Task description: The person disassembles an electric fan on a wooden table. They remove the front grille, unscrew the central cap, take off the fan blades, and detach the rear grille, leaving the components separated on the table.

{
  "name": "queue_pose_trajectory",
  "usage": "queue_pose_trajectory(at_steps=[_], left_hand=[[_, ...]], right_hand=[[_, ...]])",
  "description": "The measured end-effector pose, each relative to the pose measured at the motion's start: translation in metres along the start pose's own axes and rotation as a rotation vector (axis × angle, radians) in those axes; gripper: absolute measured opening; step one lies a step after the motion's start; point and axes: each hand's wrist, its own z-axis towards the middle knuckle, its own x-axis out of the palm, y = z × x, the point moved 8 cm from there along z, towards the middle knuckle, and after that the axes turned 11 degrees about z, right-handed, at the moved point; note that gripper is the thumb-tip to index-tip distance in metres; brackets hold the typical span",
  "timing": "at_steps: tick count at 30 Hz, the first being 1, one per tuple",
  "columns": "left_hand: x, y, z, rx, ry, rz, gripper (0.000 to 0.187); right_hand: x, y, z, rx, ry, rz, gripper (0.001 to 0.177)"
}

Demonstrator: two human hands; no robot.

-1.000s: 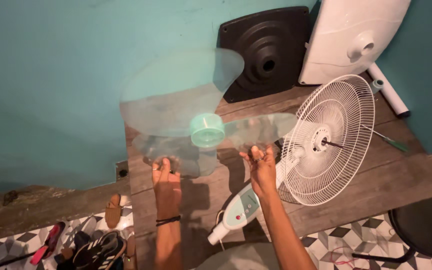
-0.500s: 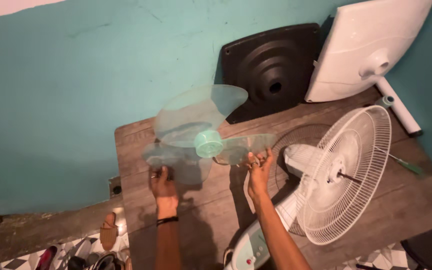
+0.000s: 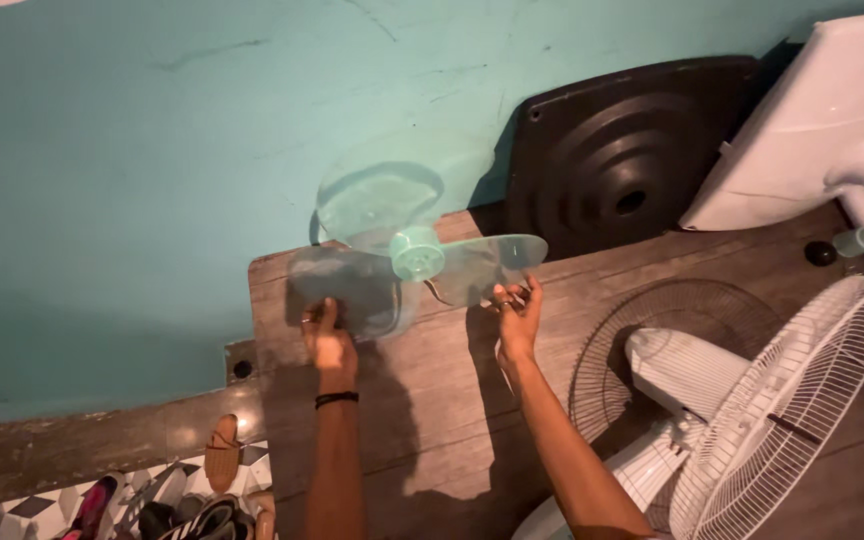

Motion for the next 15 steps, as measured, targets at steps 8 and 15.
queue_pose_trajectory(at_steps=[8, 15], left_hand=[[-0.004, -0.013, 0.026, 0.018, -0.004, 0.027, 0.022], [-0.015, -0.016, 0.027, 0.077, 0.018, 0.059, 0.019]], right_hand=[[0.02, -0.037, 0.029, -0.029, 0.037, -0.049, 0.055], [0.02, -0.054, 0.035, 0.039, 0.034, 0.015, 0.037]])
